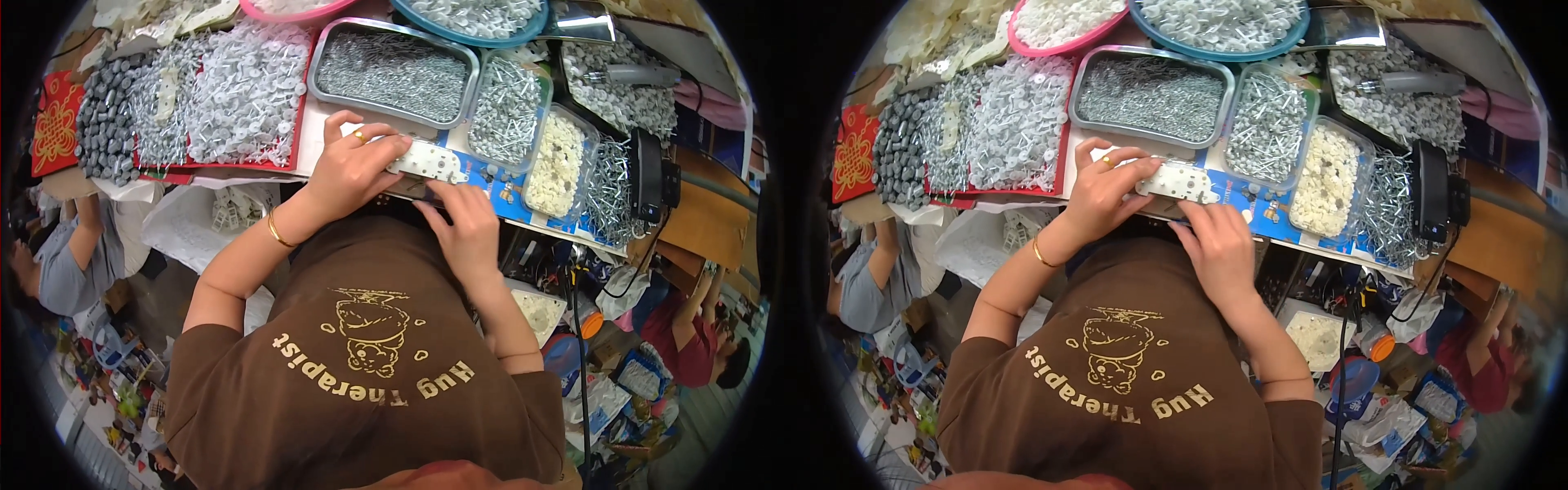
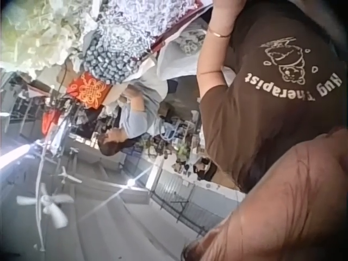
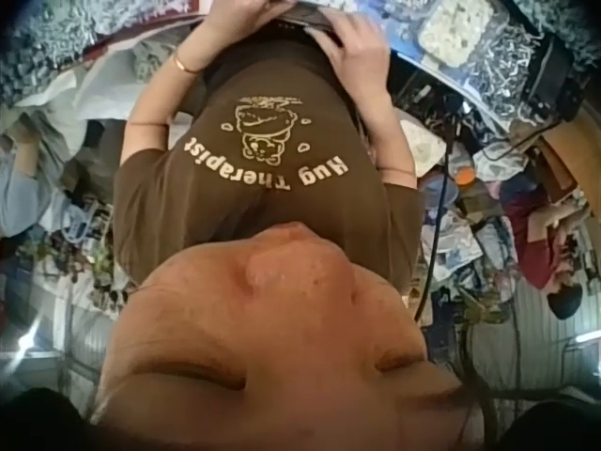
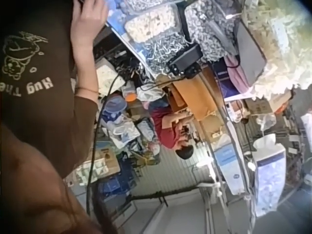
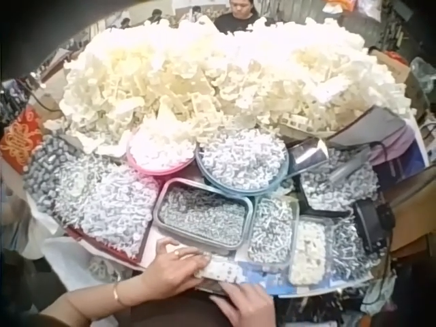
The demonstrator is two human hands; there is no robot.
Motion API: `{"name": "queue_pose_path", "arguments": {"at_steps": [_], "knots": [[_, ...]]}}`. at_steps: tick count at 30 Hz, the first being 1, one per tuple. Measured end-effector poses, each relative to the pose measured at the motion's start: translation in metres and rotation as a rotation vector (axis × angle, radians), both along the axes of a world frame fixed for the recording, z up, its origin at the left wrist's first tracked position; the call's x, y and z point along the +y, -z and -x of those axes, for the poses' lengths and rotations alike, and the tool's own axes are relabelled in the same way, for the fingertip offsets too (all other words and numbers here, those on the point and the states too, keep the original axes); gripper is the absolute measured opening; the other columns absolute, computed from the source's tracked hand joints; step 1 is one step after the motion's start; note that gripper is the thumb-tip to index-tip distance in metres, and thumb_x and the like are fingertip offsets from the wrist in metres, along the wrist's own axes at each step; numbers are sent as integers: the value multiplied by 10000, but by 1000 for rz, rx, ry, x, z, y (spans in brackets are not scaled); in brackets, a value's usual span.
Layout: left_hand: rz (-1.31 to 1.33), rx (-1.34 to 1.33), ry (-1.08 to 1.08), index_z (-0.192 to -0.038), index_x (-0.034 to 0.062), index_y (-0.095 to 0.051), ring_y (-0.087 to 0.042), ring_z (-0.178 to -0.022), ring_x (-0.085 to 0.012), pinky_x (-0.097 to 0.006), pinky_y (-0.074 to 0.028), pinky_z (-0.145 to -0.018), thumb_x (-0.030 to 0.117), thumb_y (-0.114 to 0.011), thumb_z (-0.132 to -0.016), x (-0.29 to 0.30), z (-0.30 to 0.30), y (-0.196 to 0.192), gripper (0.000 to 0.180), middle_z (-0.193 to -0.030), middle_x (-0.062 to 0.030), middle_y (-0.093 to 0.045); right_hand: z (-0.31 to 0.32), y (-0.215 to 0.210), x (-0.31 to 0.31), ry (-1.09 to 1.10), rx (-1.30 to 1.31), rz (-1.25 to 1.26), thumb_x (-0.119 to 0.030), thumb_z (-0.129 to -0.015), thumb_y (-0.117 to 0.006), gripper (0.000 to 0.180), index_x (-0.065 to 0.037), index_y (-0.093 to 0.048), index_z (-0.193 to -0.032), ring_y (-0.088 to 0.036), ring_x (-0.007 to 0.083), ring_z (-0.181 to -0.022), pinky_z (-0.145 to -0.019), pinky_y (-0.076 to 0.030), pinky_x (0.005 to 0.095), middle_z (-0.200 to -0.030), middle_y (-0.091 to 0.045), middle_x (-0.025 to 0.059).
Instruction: Manually assembling small plastic and metal components into a housing and using a handheld tool to secure them.
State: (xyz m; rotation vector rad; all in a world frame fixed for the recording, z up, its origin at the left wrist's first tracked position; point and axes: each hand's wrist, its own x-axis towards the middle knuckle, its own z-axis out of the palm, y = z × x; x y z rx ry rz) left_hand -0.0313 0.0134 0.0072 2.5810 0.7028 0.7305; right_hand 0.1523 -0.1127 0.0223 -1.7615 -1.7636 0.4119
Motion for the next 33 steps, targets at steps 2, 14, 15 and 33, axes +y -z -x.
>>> {"name": "queue_pose_path", "arguments": {"at_steps": [2,14,15,33], "knots": [[-8,-41,-3,-1152,95,-654,-672,-1052,-184,-456,-334,-1000,98,-817,-701,-1,-3,4,480,-1095,-37,-730,4,8,-2,-16,51,-32,-111,-728,-846,406,-32,-648,-1073,-611,307,-809,-736,-501,393,-891,-641,113],[206,-31,-49,-1061,98,-671,-634,-1054,-177,-445,-261,-1004,355,-820,-793,4,-11,-11,400,-997,0,-715,7,28,4,-55,35,-156,-36,-729,-814,264,-20,-634,-922,-661,254,-693,-624,-539,350,-790,-661,81],[203,-32,-47,-1061,98,-671,-634,-1054,-177,-445,-261,-1004,355,-820,-793,4,-13,-12,400,-997,0,-715,8,27,5,-54,34,-159,-36,-729,-814,264,-20,-634,-922,-661,254,-693,-624,-539,350,-790,-661,81],[-26,-25,-11,-1134,75,-634,-639,-1009,-233,-440,-428,-941,143,-837,-694,-2,0,3,489,-1098,-34,-708,-132,-7,12,575,-88,-26,-152,-840,-765,145,-24,-727,-898,-561,153,-685,-620,-441,293,-819,-682,47]]}}
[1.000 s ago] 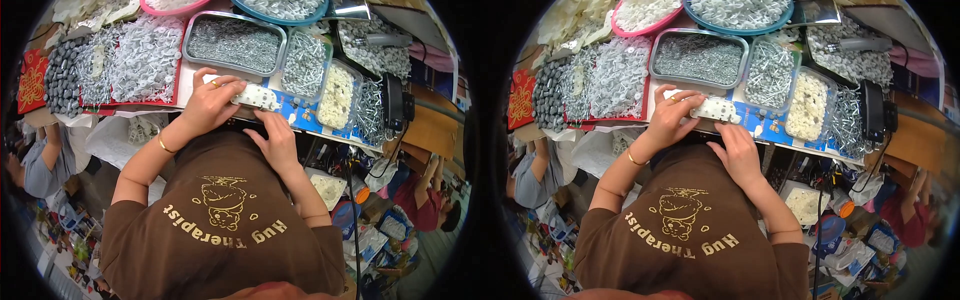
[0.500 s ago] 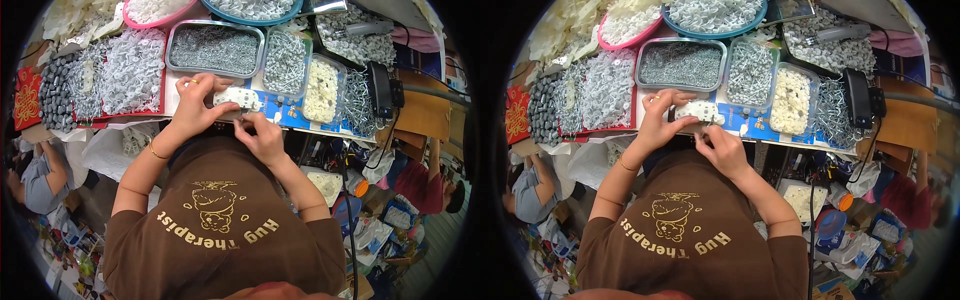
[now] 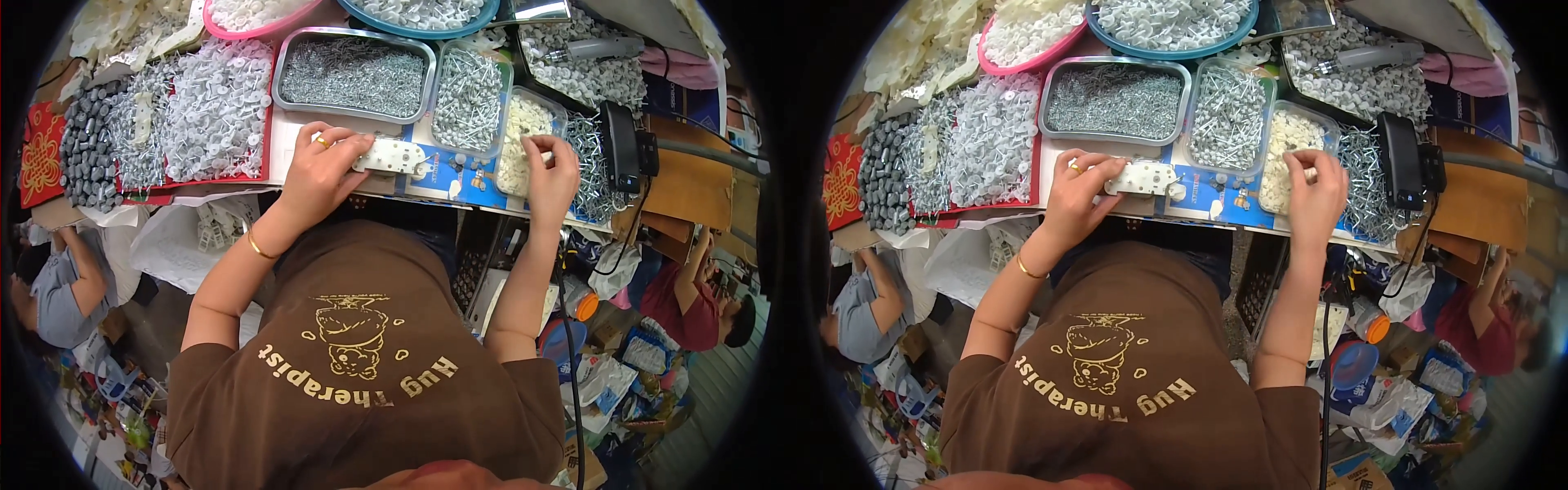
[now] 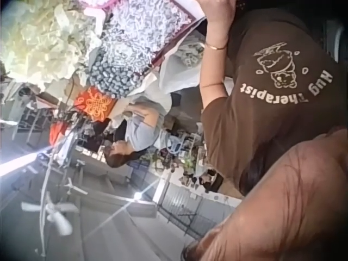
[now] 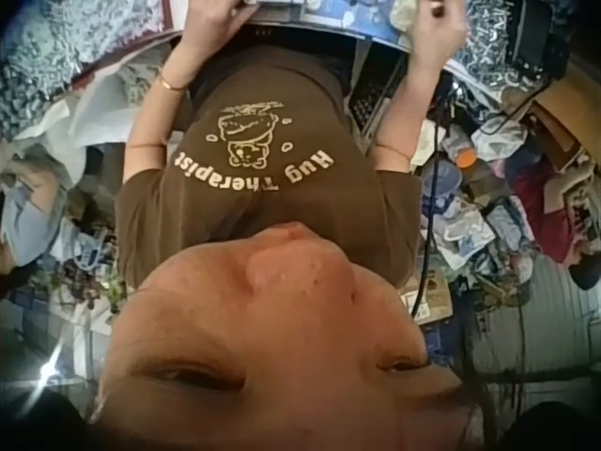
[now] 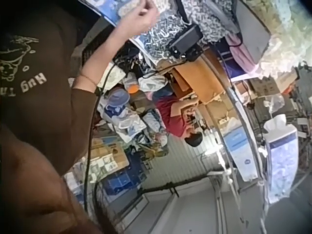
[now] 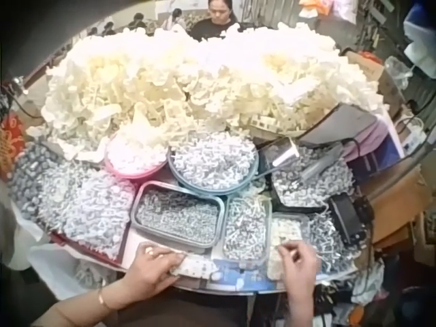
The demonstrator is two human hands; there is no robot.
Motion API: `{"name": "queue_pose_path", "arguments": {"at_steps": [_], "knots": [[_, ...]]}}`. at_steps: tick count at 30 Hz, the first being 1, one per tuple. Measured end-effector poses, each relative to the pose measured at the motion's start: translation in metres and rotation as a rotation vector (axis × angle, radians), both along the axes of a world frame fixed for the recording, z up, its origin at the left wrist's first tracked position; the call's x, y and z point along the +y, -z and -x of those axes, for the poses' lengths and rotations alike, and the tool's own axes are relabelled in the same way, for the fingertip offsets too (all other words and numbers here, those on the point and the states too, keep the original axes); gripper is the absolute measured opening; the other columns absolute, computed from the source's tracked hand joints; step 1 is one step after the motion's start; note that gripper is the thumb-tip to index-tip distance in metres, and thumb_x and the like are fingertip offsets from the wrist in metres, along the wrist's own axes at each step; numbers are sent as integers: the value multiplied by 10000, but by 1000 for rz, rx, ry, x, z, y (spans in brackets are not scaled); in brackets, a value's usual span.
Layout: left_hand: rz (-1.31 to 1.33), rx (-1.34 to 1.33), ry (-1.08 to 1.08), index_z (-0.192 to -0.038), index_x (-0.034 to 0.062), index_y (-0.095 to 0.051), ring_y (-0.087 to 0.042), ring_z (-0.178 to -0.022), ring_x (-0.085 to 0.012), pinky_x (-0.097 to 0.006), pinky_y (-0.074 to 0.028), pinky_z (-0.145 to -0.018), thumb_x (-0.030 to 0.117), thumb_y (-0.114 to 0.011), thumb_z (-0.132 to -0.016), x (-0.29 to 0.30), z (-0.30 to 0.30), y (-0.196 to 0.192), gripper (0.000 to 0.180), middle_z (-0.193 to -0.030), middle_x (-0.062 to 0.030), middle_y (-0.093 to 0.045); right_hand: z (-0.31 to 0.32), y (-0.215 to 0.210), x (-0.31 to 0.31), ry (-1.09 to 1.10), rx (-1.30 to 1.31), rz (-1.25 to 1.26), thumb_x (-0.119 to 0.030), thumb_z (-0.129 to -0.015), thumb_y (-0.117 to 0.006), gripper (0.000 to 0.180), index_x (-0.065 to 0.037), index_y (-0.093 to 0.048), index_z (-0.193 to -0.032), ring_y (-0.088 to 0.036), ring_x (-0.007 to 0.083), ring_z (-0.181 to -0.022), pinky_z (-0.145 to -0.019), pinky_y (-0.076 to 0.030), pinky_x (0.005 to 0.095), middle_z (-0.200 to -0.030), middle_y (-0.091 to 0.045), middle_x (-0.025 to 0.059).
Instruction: Manually assembling small plastic and metal components into a housing and using a handheld tool to secure them.
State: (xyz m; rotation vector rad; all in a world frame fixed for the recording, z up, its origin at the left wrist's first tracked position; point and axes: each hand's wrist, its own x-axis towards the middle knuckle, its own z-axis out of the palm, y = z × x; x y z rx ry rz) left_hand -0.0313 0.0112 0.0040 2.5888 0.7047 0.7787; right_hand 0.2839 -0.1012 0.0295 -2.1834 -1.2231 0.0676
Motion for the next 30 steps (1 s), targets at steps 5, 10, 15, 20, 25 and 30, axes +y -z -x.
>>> {"name": "queue_pose_path", "arguments": {"at_steps": [5,10,15,20,25,30], "knots": [[56,-41,89,-1152,48,-624,-644,-1010,-246,-463,-415,-1006,59,-799,-697,7,1,-4,487,-1092,-72,-707,-5,22,3,-67,-212,19,-174,-810,-778,147,-39,-751,-861,-593,259,-853,-799,-464,377,-876,-684,74],[95,-63,51,-1156,69,-633,-655,-996,-230,-458,-379,-1040,99,-807,-724,3,-1,0,467,-1086,-59,-711,-4,15,2,-73,-166,49,-159,-848,-751,147,-25,-728,-905,-616,232,-830,-777,-484,342,-899,-693,82],[177,-85,-69,-1107,126,-687,-622,-1011,-175,-432,-294,-1035,274,-801,-795,29,7,-35,364,-978,-14,-709,31,-24,-3,-121,510,-220,-4,-907,-693,119,2,-654,-1019,-656,127,-860,-770,-516,241,-946,-696,66],[-220,83,-210,-783,174,-734,-581,-911,-156,-419,-277,-934,276,-790,-789,95,4,-2,117,-819,63,-641,89,-25,10,-475,387,-127,40,-767,-781,127,-36,-726,-852,-634,197,-843,-751,-500,293,-839,-659,64],[-77,115,-197,-748,173,-715,-581,-896,-164,-437,-261,-947,261,-800,-784,96,2,9,127,-832,58,-620,99,-12,10,-577,91,-171,-24,-710,-833,188,-96,-751,-862,-517,206,-786,-648,-423,321,-792,-569,29],[-1,116,-256,-799,165,-694,-579,-885,-168,-429,-263,-934,259,-765,-825,92,2,9,121,-829,47,-618,85,-26,15,-748,-116,-109,-62,-713,-838,212,-121,-764,-903,-520,216,-746,-640,-428,335,-782,-592,13]]}}
